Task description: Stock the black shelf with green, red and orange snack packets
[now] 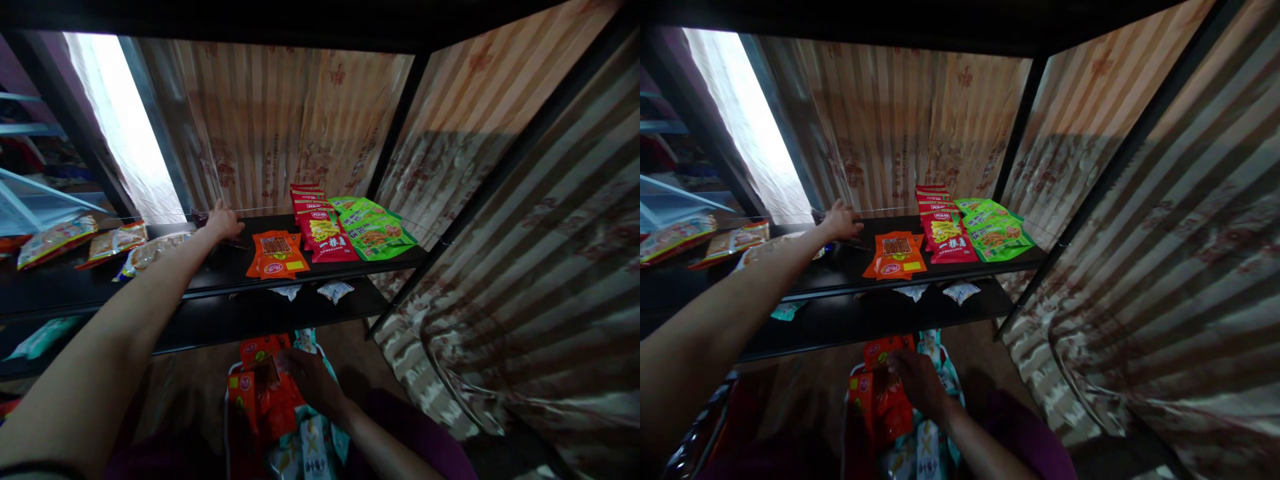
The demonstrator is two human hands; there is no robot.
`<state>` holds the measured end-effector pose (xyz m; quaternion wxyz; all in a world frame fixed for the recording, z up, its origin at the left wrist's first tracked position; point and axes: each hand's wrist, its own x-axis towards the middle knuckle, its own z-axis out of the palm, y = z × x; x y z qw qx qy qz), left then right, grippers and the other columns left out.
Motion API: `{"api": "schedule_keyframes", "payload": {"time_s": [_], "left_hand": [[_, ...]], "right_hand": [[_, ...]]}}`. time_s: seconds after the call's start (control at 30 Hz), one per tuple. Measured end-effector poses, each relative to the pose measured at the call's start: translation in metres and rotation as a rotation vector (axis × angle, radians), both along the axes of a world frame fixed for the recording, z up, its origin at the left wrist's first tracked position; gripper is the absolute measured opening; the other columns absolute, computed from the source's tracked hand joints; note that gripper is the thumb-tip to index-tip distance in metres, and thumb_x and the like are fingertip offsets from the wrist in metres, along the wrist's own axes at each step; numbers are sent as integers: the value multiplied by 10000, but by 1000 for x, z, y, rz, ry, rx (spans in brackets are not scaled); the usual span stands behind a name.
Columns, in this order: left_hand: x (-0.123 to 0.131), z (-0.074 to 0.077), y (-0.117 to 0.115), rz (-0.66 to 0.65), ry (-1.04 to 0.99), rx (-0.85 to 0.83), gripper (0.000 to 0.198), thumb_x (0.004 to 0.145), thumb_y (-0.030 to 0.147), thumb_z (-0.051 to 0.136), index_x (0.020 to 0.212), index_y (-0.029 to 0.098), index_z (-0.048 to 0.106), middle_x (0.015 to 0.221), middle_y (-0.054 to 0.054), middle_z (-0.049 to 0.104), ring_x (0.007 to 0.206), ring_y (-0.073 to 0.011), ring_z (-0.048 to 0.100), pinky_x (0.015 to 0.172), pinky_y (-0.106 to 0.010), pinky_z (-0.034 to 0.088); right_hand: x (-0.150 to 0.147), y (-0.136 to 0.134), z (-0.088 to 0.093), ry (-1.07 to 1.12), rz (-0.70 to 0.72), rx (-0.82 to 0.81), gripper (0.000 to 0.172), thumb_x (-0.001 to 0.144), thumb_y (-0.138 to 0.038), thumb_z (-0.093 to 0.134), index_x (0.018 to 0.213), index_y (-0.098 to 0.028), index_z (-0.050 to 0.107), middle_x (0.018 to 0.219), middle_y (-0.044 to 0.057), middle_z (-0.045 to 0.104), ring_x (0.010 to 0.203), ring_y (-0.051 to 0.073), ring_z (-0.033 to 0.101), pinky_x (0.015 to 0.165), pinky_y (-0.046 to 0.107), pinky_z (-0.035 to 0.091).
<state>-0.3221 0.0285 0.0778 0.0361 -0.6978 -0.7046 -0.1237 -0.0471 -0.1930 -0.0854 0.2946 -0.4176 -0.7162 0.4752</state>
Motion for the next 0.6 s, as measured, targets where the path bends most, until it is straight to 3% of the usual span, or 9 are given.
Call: {"api": "schedule_keyframes", "payload": {"time_s": [0.07, 0.17, 0.4, 0.5, 0.6], "left_hand": [[17, -9, -5, -88, 187, -110, 361, 765, 387, 606, 1036, 166, 698, 1367, -165, 500, 1387, -353, 200, 1083, -521, 171], [21, -22, -14, -51, 320, -231, 343, 733, 345, 631, 1036, 200, 701, 1282, -153, 580, 1338, -347, 309, 1085, -521, 143], [3, -27, -30, -50, 463, -194, 341, 804, 298, 507, 1091, 209, 668, 1259, -137, 594, 1293, -297, 378, 1075, -436, 194], [11, -28, -33, -73, 474, -134, 316, 812, 255, 474, 1016, 147, 690, 1207, -175, 615, 1284, -308, 395, 1069, -433, 216], [30, -32, -34, -179, 390, -64, 347, 841, 222, 399, 975, 87, 690, 1140, -212, 633, 1242, -287, 455, 1060, -385, 258]], "right_hand": [[0, 0, 3, -11, -3, 21, 274, 883, -294, 444, 882, -185, 695, 831, 45, 707, 779, 165, 652, 720, 257, 484], [2, 1, 6, -32, -9, 55, 246, 875, -273, 459, 886, -207, 696, 823, 30, 709, 764, 159, 649, 693, 248, 476], [6, 23, 12, 20, -49, 185, 294, 897, -277, 397, 992, -203, 665, 877, 51, 713, 828, 161, 664, 741, 271, 503], [5, 53, 31, 76, -157, 327, 321, 907, -294, 387, 1106, -200, 622, 984, 69, 708, 861, 167, 670, 796, 309, 519], [3, 89, 61, -29, -331, 553, 325, 906, -255, 388, 1125, -200, 622, 1099, 84, 666, 1034, 180, 615, 942, 335, 463]]}}
